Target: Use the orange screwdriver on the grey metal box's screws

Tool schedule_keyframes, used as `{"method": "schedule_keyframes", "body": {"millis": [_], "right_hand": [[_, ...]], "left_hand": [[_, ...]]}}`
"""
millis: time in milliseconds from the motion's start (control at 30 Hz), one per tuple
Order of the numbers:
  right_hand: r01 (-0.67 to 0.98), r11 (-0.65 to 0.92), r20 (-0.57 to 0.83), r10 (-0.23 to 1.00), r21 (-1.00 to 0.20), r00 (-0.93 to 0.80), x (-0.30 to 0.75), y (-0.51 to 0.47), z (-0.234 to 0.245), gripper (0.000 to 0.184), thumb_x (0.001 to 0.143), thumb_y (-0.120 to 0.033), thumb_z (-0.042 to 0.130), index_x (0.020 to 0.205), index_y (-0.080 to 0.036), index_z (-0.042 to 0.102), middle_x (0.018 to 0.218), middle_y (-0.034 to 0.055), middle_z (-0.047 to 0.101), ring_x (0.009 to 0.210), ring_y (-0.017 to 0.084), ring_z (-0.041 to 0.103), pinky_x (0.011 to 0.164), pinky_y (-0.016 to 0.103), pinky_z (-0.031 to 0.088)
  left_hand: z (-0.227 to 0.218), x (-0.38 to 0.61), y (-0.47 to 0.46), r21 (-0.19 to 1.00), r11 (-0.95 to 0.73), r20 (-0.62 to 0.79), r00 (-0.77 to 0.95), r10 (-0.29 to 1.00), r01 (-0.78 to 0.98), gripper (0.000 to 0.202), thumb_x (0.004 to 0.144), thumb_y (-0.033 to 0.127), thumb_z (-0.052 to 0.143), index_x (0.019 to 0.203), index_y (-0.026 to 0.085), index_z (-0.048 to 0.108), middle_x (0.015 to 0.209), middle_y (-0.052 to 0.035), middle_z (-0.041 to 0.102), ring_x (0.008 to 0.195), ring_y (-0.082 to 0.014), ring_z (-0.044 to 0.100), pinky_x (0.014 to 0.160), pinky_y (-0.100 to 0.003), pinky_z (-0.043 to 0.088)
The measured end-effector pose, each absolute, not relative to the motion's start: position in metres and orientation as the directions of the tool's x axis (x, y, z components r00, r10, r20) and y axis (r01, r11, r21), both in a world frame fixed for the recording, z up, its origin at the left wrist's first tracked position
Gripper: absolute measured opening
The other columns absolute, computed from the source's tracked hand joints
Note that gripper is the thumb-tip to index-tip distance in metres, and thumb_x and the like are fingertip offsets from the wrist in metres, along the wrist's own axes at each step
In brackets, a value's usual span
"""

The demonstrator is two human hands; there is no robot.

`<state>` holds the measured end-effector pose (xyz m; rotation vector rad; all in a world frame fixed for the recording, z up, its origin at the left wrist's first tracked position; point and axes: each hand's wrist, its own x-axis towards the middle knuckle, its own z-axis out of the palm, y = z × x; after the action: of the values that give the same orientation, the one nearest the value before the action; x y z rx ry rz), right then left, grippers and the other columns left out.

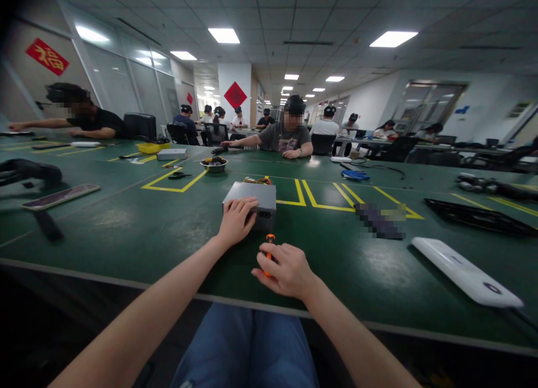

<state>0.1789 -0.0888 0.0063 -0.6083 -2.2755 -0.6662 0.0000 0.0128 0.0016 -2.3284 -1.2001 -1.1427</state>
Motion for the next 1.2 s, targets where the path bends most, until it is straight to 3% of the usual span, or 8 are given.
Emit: {"method": "schedule_keyframes", "body": {"millis": [100,200,300,467,700,833,1067,1200], "right_hand": [[0.554,0.806,0.725,0.253,0.209,-0.641,0.1826,-0.0886,0.0062,0.028,0.084,-0.04,0.047,0.097,-0.017,0.054,0.096,0.0127,0.062,0.071,0.018,0.061,0.058,0.029,0.049],[0.525,0.84,0.732,0.269,0.14,-0.626,0.1872,-0.0884,0.0052,0.031,0.084,-0.032,0.043,0.109,-0.014,0.05,0.105,0.0161,0.059,0.087,0.022,0.062,0.065,0.03,0.051],[0.535,0.827,0.74,0.249,0.173,-0.624,0.1883,-0.0882,0.004,0.031,0.082,-0.027,0.048,0.11,-0.015,0.049,0.106,0.0156,0.061,0.08,0.02,0.063,0.062,0.03,0.051],[0.583,0.79,0.812,0.209,0.188,-0.545,0.1849,-0.0873,0.0027,0.021,0.079,-0.034,0.058,0.091,-0.02,0.049,0.095,0.0119,0.065,0.065,0.017,0.062,0.054,0.028,0.048],[0.568,0.791,0.705,0.268,0.228,-0.657,0.1846,-0.089,0.0025,0.039,0.082,-0.046,0.05,0.107,-0.016,0.053,0.102,0.015,0.059,0.073,0.017,0.062,0.06,0.028,0.052],[0.569,0.791,0.688,0.285,0.224,-0.667,0.1834,-0.0891,0.0014,0.033,0.082,-0.037,0.05,0.107,-0.016,0.055,0.103,0.0145,0.059,0.075,0.019,0.063,0.061,0.029,0.052],[0.544,0.836,0.78,0.291,0.074,-0.553,0.1836,-0.0857,-0.0011,0.029,0.081,-0.036,0.054,0.101,-0.018,0.044,0.102,0.0154,0.061,0.08,0.02,0.066,0.063,0.03,0.055],[0.503,0.861,0.785,0.259,0.077,-0.563,0.1853,-0.0851,-0.0018,0.03,0.081,-0.036,0.053,0.103,-0.019,0.042,0.102,0.0152,0.061,0.082,0.02,0.067,0.064,0.031,0.056]], "left_hand": [[0.0015,-0.0005,0.013,0.101,-0.61,0.753,0.34,0.563,0.786,0.029,0.087,0.024,0.044,0.115,0.025,0.051,0.126,-0.0031,0.055,0.118,-0.0195,0.046,0.101,-0.04,0.027],[0.0012,-0.001,0.0135,0.099,-0.615,0.751,0.346,0.562,0.782,0.029,0.087,0.025,0.044,0.115,0.026,0.05,0.126,-0.0026,0.054,0.119,-0.0193,0.045,0.101,-0.04,0.027],[0.0011,-0.001,0.0137,0.098,-0.613,0.75,0.347,0.563,0.784,0.029,0.087,0.025,0.044,0.116,0.026,0.05,0.127,-0.0023,0.054,0.118,-0.0191,0.045,0.101,-0.04,0.027],[0.0017,-0.0009,0.0132,0.101,-0.609,0.749,0.343,0.567,0.786,0.029,0.087,0.025,0.044,0.116,0.026,0.05,0.127,-0.0024,0.054,0.118,-0.0191,0.045,0.101,-0.04,0.027],[0.0019,-0.0011,0.0129,0.098,-0.61,0.752,0.343,0.563,0.786,0.029,0.087,0.025,0.045,0.115,0.026,0.05,0.126,-0.0022,0.054,0.118,-0.019,0.045,0.1,-0.04,0.028],[0.0022,-0.0009,0.0127,0.097,-0.609,0.747,0.347,0.567,0.787,0.029,0.087,0.025,0.044,0.116,0.026,0.051,0.126,-0.0027,0.054,0.118,-0.0194,0.046,0.1,-0.04,0.028],[0.0028,-0.001,0.0124,0.103,-0.62,0.747,0.351,0.565,0.778,0.028,0.088,0.026,0.043,0.115,0.026,0.05,0.127,-0.0014,0.054,0.119,-0.0182,0.045,0.101,-0.039,0.027],[0.0019,-0.0011,0.0124,0.102,-0.615,0.75,0.346,0.564,0.782,0.028,0.088,0.025,0.042,0.115,0.025,0.049,0.127,-0.0018,0.054,0.119,-0.0187,0.044,0.101,-0.039,0.027]]}}
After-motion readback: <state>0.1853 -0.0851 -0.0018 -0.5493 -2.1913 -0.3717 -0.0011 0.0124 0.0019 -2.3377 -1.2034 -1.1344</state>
